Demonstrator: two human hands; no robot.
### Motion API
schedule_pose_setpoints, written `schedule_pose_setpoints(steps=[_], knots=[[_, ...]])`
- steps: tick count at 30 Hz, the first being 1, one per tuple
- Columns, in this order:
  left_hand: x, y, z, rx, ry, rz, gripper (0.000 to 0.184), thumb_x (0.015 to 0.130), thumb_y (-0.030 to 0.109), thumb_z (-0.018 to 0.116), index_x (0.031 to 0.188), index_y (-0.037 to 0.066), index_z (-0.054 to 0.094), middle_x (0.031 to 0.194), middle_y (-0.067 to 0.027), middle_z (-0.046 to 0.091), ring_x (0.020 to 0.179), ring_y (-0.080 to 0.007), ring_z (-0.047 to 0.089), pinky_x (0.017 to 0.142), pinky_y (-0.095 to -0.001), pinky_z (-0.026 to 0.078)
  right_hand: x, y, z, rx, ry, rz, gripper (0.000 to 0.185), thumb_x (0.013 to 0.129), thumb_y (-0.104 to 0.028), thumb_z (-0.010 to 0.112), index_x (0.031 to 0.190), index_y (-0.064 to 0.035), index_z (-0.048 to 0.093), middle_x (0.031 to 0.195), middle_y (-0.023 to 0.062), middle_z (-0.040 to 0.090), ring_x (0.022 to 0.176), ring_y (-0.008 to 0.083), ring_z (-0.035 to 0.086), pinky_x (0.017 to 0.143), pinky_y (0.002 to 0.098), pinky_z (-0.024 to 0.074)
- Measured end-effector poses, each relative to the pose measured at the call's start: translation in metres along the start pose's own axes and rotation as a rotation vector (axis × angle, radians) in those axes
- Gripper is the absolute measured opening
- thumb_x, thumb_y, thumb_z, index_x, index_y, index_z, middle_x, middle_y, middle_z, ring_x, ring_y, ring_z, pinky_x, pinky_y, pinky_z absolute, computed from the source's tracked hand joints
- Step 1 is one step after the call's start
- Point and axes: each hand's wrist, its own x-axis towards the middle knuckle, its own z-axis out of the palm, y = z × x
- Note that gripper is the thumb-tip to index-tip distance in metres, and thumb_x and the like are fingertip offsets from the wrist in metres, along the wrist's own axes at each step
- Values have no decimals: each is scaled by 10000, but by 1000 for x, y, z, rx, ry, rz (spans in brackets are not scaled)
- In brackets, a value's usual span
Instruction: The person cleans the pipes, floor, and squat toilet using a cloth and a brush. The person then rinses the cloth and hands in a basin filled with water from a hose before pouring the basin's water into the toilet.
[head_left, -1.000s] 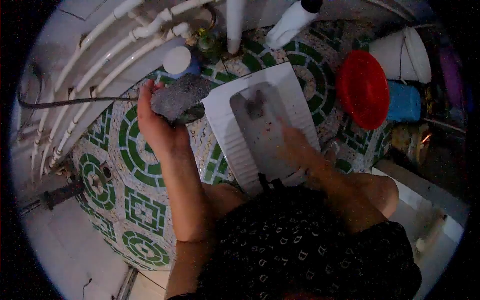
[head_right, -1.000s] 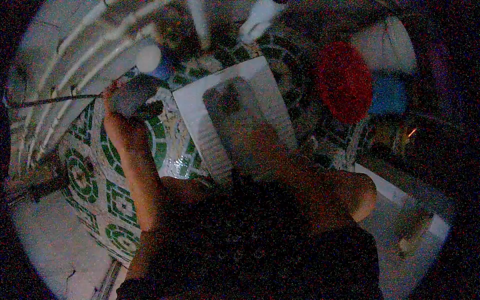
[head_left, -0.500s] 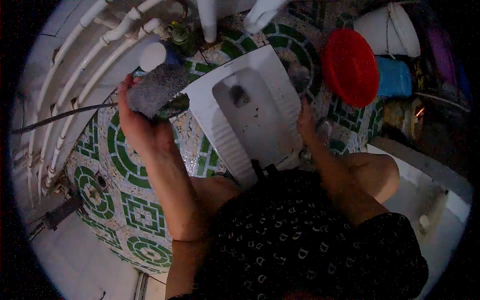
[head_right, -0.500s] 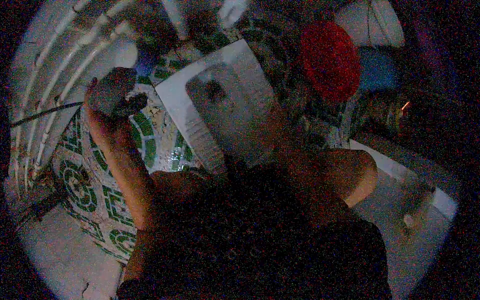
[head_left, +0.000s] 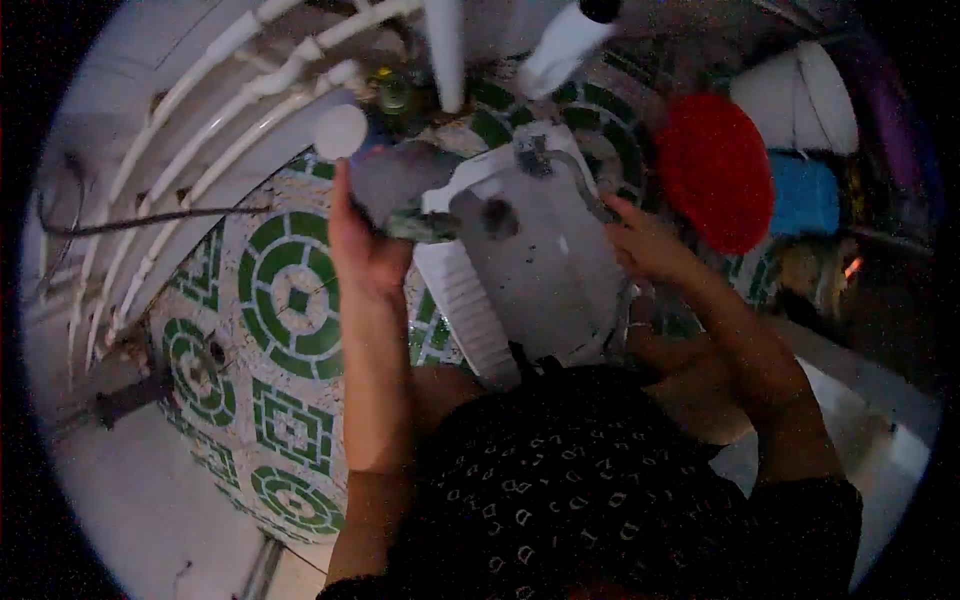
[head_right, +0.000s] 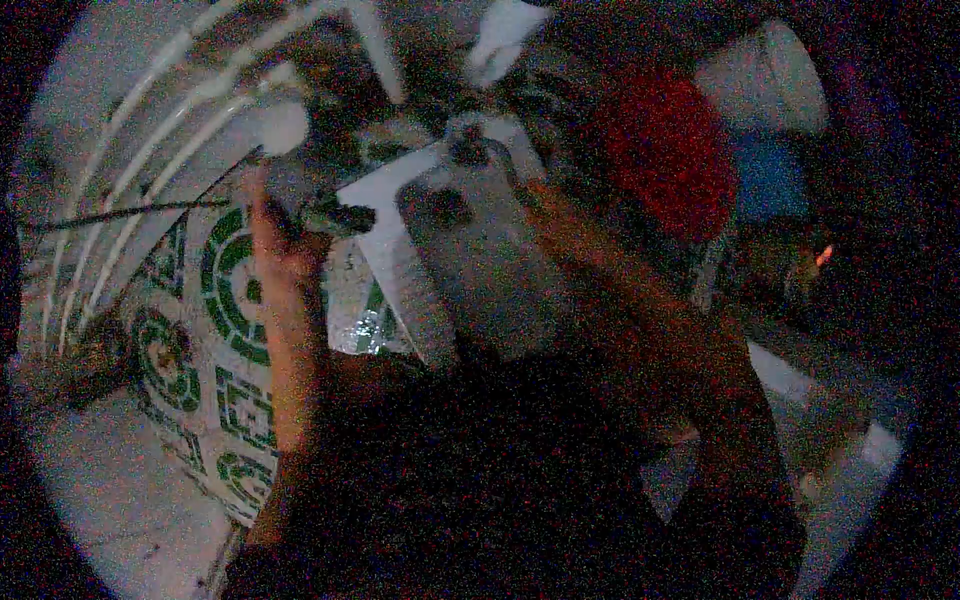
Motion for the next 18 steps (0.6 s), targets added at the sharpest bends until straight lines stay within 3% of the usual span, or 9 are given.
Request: schedule_pose_setpoints(steps=[3,5,7,9,13,16,17,18], knots=[[16,-6,-22,-11,-274,-76,372,1032,337,604,1253,42,656,1238,-126,704,1139,-293,657,1035,-443,504,-22,-25,6,493,-434,-62,477,1068,-290,521,1506,-105,484,715,-24,480,512,109,422,457,286,362],[20,-12,-25,-64,-408,-109,351,1024,284,606,1271,38,649,1251,-130,702,1134,-297,656,1028,-441,506,-26,-43,11,701,-546,-45,423,1077,-301,517,1455,-111,523,700,-49,442,506,73,384,447,263,313],[22,-14,-26,-22,-376,-115,333,1010,229,604,1282,40,640,1222,-129,705,1104,-300,658,1007,-443,514,-21,-73,33,752,-416,129,360,1087,-304,508,1389,-117,566,692,-64,423,508,60,377,453,258,291],[26,-21,-31,35,-389,-109,324,990,159,593,1292,48,627,1144,-120,709,1027,-287,659,944,-449,533,4,-83,50,945,-452,313,327,1087,-288,513,1358,-115,575,686,-71,400,506,59,370,470,252,302],[37,-21,-61,145,-391,-216,347,965,186,611,1286,55,619,1132,-115,699,980,-266,658,855,-431,552,52,-64,63,1077,-483,433,258,1066,-259,554,1277,-118,598,694,-71,411,513,66,367,506,257,323],[17,-34,-41,346,-27,37,407,1022,256,539,1365,46,598,1210,-125,690,1055,-291,654,932,-488,536,42,-82,62,1083,-410,471,236,1022,-257,625,1215,-123,603,706,-56,440,525,80,377,524,277,341],[9,-38,-34,269,-59,84,428,885,172,621,1288,29,610,1178,-123,689,1001,-284,662,860,-418,556,40,-77,62,1134,-425,458,239,999,-263,661,1185,-125,603,709,-48,453,533,87,389,529,287,348],[22,-30,-57,275,-134,-22,461,863,201,625,1286,17,607,1208,-130,683,1049,-294,659,907,-418,549,39,-73,61,1184,-442,446,248,975,-269,696,1155,-127,603,712,-39,466,541,93,402,534,296,355]])
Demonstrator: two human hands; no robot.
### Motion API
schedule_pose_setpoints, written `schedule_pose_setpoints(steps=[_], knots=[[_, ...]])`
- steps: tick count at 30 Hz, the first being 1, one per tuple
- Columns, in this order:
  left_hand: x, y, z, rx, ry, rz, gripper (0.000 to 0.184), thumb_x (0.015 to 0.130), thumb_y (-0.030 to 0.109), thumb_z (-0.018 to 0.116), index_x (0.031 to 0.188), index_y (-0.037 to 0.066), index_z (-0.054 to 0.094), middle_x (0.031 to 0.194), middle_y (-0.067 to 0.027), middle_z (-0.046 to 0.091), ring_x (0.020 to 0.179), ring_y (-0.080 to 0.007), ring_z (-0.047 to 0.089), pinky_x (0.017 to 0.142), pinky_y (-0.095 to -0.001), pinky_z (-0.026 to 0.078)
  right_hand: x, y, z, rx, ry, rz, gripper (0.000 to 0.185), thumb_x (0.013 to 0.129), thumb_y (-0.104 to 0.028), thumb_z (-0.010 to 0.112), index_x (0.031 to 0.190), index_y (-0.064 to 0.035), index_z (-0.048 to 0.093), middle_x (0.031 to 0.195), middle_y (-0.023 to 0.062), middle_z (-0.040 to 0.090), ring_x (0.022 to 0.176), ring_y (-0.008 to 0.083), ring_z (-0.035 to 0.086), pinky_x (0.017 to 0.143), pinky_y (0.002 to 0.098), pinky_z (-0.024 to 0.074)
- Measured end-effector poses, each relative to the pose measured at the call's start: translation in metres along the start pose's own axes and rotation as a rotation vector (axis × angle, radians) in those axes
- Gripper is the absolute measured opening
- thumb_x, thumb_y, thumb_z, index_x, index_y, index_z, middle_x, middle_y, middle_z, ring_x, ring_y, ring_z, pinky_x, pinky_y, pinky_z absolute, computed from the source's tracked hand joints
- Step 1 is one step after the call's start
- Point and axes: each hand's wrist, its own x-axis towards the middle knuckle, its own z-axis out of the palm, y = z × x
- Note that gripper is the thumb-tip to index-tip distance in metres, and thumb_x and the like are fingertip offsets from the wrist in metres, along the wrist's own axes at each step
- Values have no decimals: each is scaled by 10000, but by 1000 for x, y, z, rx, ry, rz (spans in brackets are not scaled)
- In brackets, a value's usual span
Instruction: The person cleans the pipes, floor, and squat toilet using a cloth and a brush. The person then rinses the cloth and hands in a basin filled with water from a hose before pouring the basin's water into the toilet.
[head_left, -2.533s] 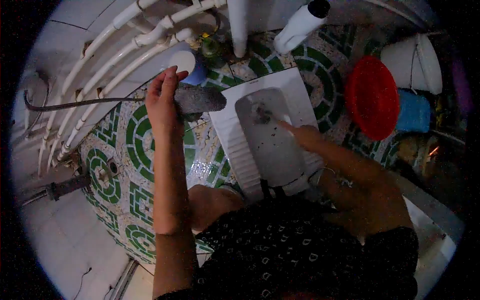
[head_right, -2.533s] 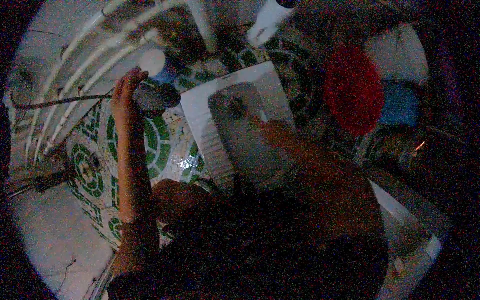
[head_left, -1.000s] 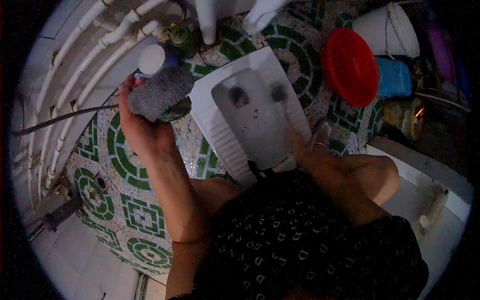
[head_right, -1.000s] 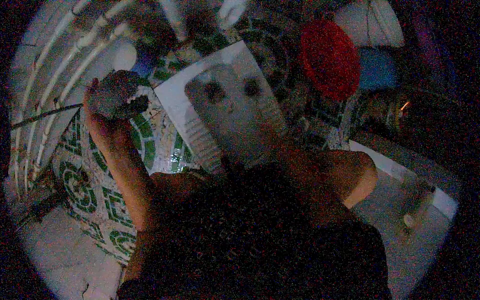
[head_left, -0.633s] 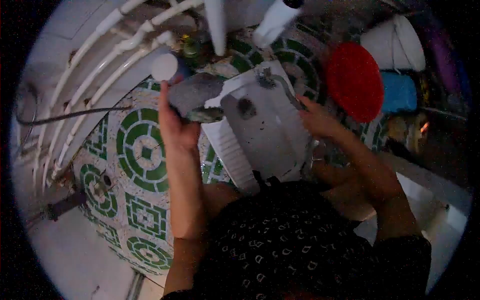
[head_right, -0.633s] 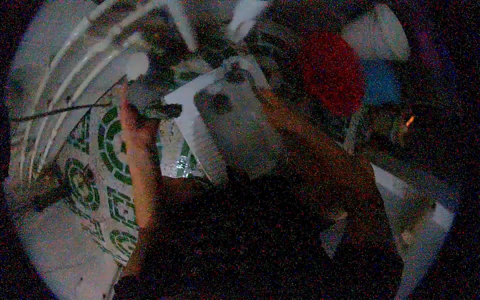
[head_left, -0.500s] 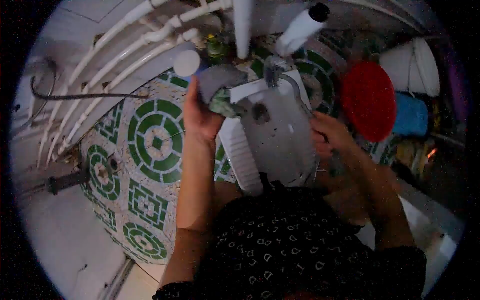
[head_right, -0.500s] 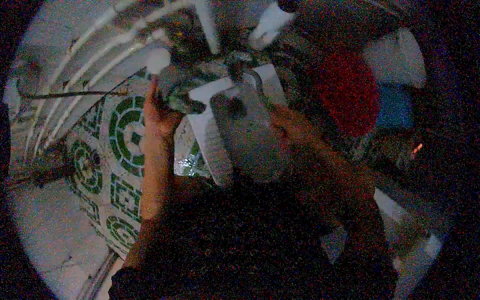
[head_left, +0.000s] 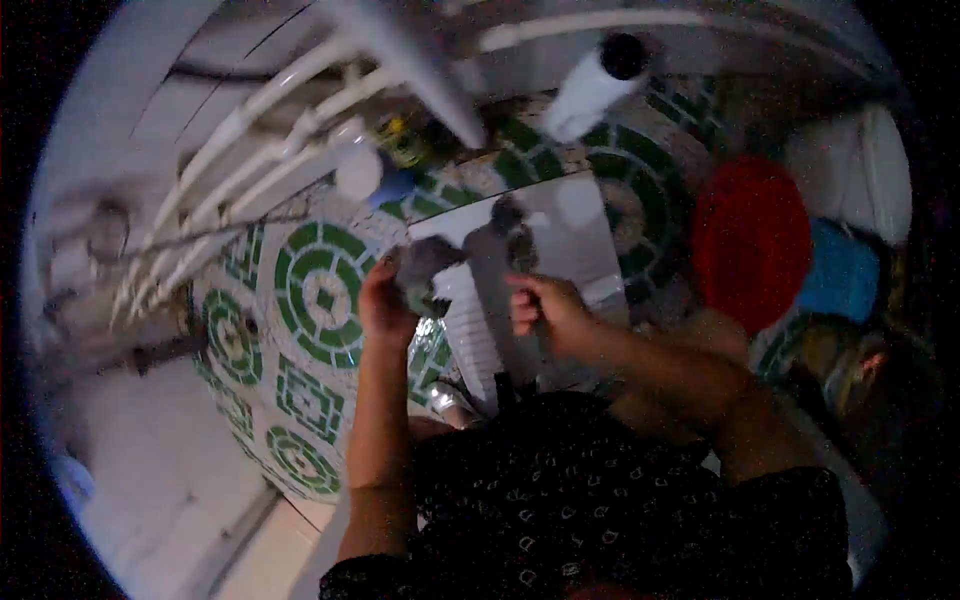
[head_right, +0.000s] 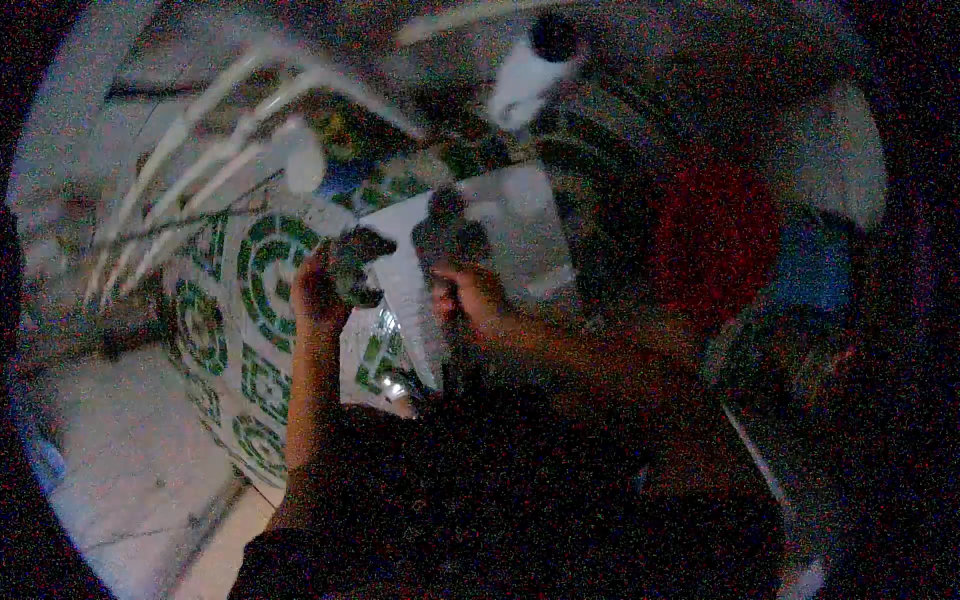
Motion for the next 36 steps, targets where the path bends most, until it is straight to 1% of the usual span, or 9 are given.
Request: schedule_pose_setpoints(steps=[3,7,14,20,27,29,30,33,36], knots=[[15,-4,-30,339,-20,13,435,883,276,619,1229,13,630,1207,-163,690,1043,-314,679,917,-428,563,-24,11,8,27,7,-54,271,942,-285,740,1107,-127,593,710,-29,467,559,106,419,542,308,373],[46,-32,-60,1492,-325,213,412,939,338,600,1170,1,653,1203,-198,698,997,-322,704,905,-426,576,-42,9,1,296,16,-72,251,955,-279,725,967,-130,523,710,3,508,561,136,467,529,353,434],[108,-118,-8,1097,-575,-293,372,985,316,589,1159,-4,663,1191,-168,704,992,-282,700,859,-390,574,-95,-15,-8,486,-7,-256,252,1015,-328,631,1055,-129,481,714,25,510,538,159,479,502,383,421],[176,-285,82,1107,-498,-623,382,985,319,602,1183,0,674,1164,-141,712,973,-263,695,836,-383,567,-161,-34,-20,439,-44,-617,295,1057,-283,560,1243,-62,499,761,61,518,580,171,500,526,366,460],[203,-427,130,1115,-211,-700,394,986,322,617,1210,5,687,1133,-110,722,951,-241,689,810,-374,559,-200,-24,-68,706,26,-699,325,1058,-260,566,1265,-17,507,865,117,554,732,214,554,617,369,506],[205,-434,133,1366,-185,-647,398,986,323,622,1218,7,691,1125,-101,725,945,-235,687,802,-372,557,-210,-23,-83,813,37,-709,333,1058,-253,568,1271,-4,509,894,134,565,776,226,570,643,370,519],[206,-432,134,1664,-183,-607,406,983,331,628,1203,-3,698,1087,-90,736,912,-236,692,783,-376,558,-214,-21,-85,877,33,-710,337,1058,-250,569,1274,2,510,909,142,570,798,232,578,656,371,526],[197,-417,135,1658,-267,-543,455,969,389,644,1143,-27,704,950,-84,746,794,-256,697,715,-414,547,-233,-22,-83,1109,-37,-703,350,1058,-240,571,1283,21,513,954,166,586,863,251,601,695,372,545],[126,-360,162,994,-232,-687,463,941,401,654,1092,-34,703,897,-106,747,736,-279,698,686,-457,540,-278,-28,-70,2070,-525,-527,363,1058,-231,574,1292,40,517,998,190,602,929,269,624,734,373,565]])
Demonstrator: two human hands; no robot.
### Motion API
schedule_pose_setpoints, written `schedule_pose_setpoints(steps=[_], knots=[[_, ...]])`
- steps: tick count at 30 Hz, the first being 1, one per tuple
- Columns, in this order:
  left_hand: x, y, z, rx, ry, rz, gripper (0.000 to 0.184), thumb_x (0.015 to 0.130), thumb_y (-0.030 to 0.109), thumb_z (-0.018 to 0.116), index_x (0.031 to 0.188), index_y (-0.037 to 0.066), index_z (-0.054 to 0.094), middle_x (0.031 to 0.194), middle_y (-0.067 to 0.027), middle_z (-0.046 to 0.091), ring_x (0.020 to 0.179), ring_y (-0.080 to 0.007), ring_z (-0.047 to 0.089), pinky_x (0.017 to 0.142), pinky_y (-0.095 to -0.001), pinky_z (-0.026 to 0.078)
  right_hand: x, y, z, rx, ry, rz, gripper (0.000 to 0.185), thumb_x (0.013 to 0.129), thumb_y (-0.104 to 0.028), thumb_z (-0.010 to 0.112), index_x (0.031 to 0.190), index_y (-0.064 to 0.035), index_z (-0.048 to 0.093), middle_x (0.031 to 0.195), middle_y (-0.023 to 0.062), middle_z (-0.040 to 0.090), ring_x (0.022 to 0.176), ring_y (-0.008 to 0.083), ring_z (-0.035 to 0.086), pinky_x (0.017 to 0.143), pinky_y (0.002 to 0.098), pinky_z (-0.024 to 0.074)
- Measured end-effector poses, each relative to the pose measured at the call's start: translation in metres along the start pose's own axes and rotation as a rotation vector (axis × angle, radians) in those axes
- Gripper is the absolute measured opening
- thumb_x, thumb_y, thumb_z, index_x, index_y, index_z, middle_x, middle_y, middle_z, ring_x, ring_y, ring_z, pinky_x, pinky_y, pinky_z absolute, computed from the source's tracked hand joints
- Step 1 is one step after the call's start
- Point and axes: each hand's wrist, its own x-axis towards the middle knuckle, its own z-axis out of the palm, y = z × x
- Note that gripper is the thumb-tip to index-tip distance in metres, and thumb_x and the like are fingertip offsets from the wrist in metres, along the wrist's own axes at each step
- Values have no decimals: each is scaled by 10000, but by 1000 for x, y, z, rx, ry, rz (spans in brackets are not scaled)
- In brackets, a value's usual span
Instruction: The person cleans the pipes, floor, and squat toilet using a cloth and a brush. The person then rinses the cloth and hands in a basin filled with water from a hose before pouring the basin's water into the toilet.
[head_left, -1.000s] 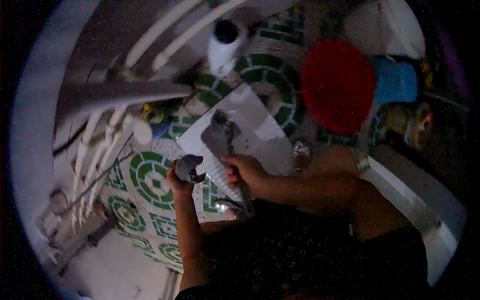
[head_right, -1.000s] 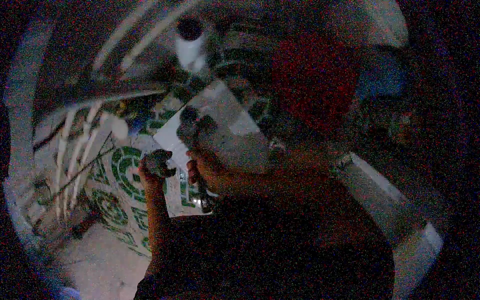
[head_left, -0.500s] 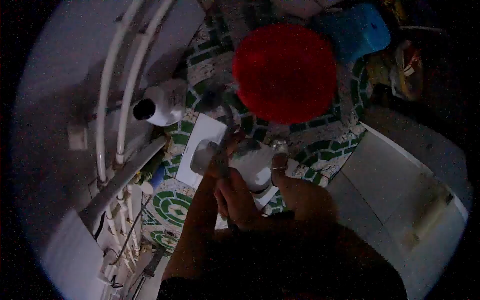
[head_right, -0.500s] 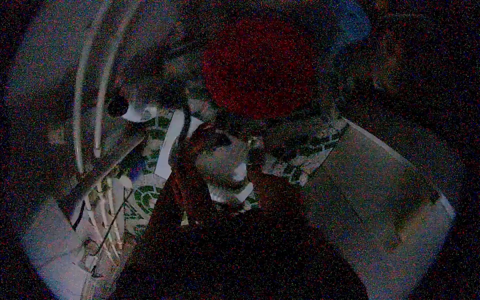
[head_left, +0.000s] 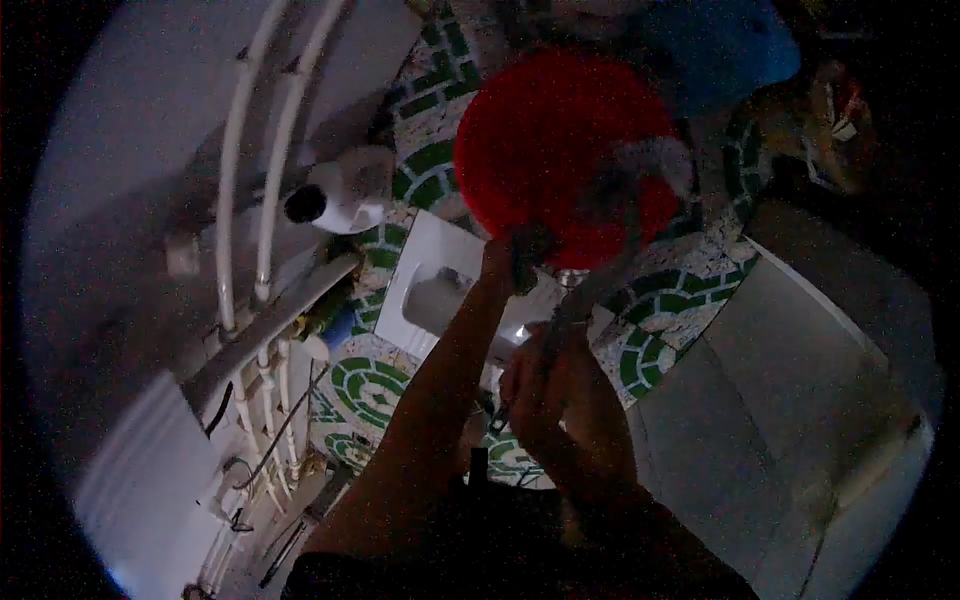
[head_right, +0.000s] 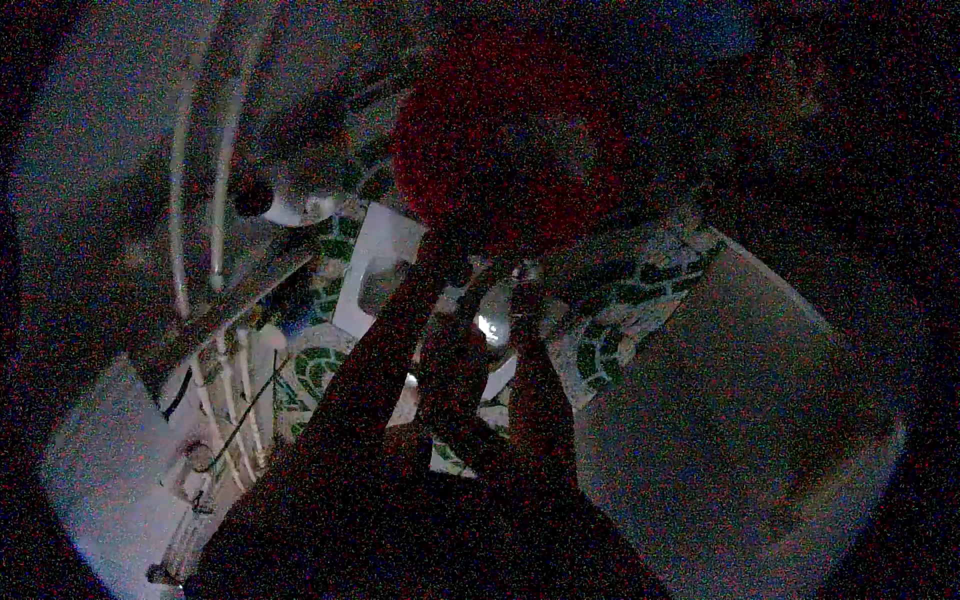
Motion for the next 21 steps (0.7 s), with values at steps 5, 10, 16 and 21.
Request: schedule_pose_setpoints(steps=[5,10,16,21], knots=[[-78,-13,-84,988,257,500,298,888,304,680,1044,55,727,867,-154,741,725,-289,711,631,-459,554,-31,-5,-24,1370,158,493,381,1043,-170,571,1307,101,524,1140,252,623,1060,317,664,838,374,592],[-234,77,-131,1682,208,370,333,803,367,739,989,92,763,917,-179,750,839,-347,736,761,-470,590,-54,-24,-163,2301,161,1287,334,1059,-157,517,1293,80,532,1125,218,626,978,287,665,788,365,578],[-260,61,-204,1379,668,92,473,780,457,761,966,22,765,1023,-233,756,1009,-379,744,822,-482,603,-92,-76,-312,2502,150,1756,268,1088,-205,473,1235,1,561,948,107,600,760,198,597,622,348,510],[-327,41,-195,1534,425,126,551,783,403,773,1126,-22,700,1118,-234,736,1067,-388,727,896,-482,597,-128,-93,-386,3756,215,2524,263,1106,-281,485,1203,-52,569,676,-20,470,489,76,382,430,283,324]])
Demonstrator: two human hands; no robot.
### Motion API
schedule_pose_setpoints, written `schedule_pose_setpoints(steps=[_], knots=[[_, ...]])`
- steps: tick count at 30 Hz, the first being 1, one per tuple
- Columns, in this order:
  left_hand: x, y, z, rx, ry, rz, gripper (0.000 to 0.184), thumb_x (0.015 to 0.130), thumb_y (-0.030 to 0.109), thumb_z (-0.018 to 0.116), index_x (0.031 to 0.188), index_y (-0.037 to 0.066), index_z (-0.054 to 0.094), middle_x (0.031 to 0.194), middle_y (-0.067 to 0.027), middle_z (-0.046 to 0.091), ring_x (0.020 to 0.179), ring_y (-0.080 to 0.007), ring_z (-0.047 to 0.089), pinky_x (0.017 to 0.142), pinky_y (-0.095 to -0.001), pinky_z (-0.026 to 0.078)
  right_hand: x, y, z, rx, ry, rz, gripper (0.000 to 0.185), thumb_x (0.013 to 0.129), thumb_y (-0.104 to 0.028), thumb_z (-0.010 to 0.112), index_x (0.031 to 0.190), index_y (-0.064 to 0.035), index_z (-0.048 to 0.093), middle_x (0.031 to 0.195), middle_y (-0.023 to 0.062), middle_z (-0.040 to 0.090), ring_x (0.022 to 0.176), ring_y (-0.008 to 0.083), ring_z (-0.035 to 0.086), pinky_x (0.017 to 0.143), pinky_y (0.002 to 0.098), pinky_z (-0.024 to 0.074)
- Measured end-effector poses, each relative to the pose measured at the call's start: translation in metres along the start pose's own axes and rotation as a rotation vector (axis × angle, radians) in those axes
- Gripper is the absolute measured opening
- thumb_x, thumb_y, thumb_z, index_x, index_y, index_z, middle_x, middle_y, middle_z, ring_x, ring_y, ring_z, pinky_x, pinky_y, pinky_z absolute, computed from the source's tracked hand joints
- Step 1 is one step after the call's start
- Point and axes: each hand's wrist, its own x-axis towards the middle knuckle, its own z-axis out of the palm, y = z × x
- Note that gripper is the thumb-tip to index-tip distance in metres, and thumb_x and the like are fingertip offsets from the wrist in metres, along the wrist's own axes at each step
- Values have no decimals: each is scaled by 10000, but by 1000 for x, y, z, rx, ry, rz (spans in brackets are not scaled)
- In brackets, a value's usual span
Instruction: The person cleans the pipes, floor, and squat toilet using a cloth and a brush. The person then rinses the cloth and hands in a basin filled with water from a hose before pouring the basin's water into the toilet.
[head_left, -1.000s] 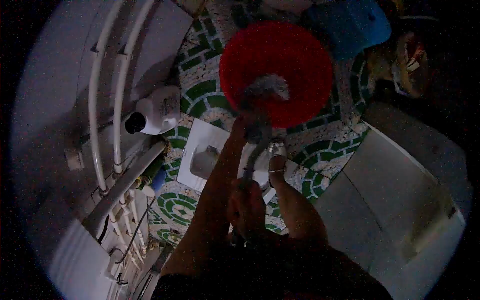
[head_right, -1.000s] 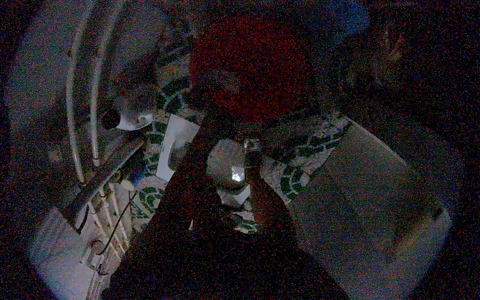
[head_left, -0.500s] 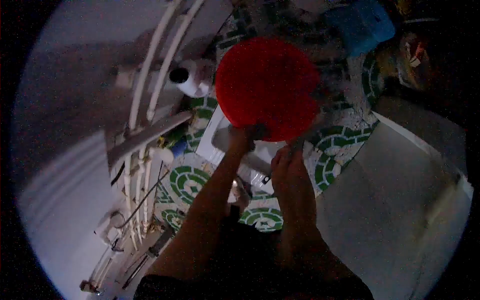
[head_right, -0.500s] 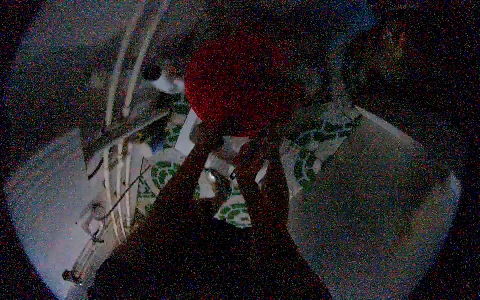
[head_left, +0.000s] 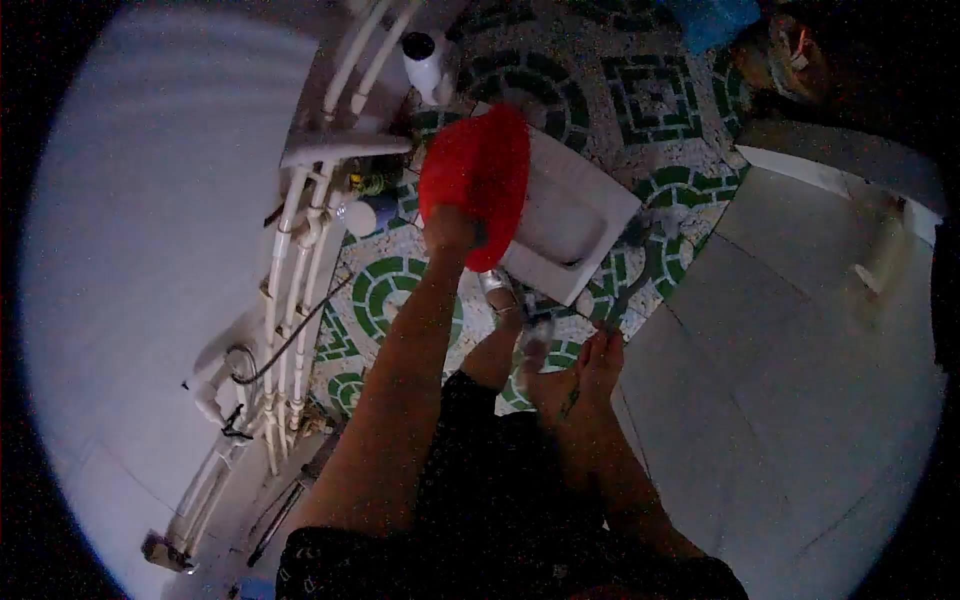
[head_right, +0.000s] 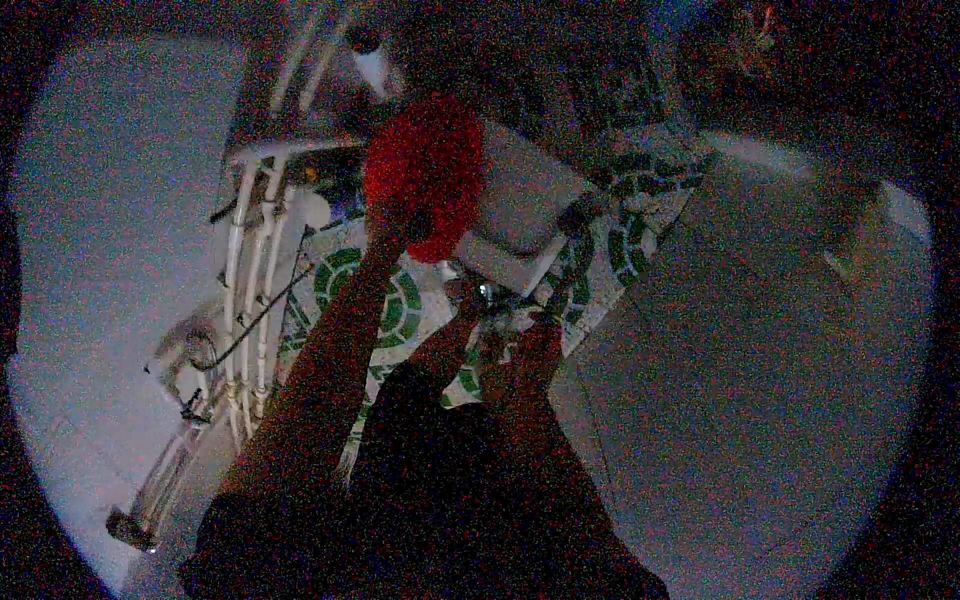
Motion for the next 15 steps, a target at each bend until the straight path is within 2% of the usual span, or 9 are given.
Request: schedule_pose_setpoints(steps=[1,2,5,7,8,9,12,15], knots=[[-16,3,-7,72,-22,75,592,783,391,776,1181,-34,674,1143,-233,731,1075,-389,724,914,-484,594,-7,8,-6,36,4,20,263,1110,-296,487,1197,-62,571,621,-45,444,435,52,339,391,270,286],[-28,3,-12,69,-20,51,639,781,385,780,1229,-46,631,1158,-232,727,1080,-385,724,918,-481,594,-13,18,-15,-70,-28,-34,263,1111,-290,482,1202,-59,570,624,-42,443,436,54,338,391,273,287],[-40,-13,-13,64,37,-25,792,772,376,792,1354,-79,505,1196,-230,716,1089,-374,723,922,-471,595,-30,32,-34,-12,-112,66,260,1108,-272,481,1218,-53,568,626,-34,438,437,60,329,392,280,291],[-40,-41,-9,65,123,-67,868,765,381,797,1400,-94,445,1200,-228,715,1087,-369,725,914,-464,596,-43,33,-43,-40,-139,40,268,1106,-272,484,1229,-49,567,630,-31,437,438,62,320,394,281,293],[-43,-56,-2,77,157,-81,894,763,384,797,1416,-101,423,1196,-228,717,1084,-367,726,909,-461,597,-55,35,-40,-135,-134,-64,277,1105,-278,486,1234,-47,567,633,-30,438,438,63,315,395,281,293],[-46,-72,3,108,185,-83,895,767,384,793,1416,-105,420,1179,-227,723,1080,-367,728,901,-461,598,-65,38,-37,-227,-131,-171,286,1104,-284,487,1240,-45,566,637,-28,439,438,64,310,396,281,293],[-74,-110,11,102,308,-121,777,806,405,752,1363,-80,510,1119,-230,740,1069,-357,733,894,-462,596,-86,47,-58,76,12,143,287,1113,-282,464,1245,-50,567,652,-29,452,436,66,313,397,278,296],[-85,-193,50,30,214,-70,603,855,455,697,1228,-18,655,1061,-239,748,1043,-345,740,875,-471,591,-90,88,-106,-111,-164,7,284,1119,-276,447,1255,-57,568,661,-31,460,436,65,327,398,279,307]])
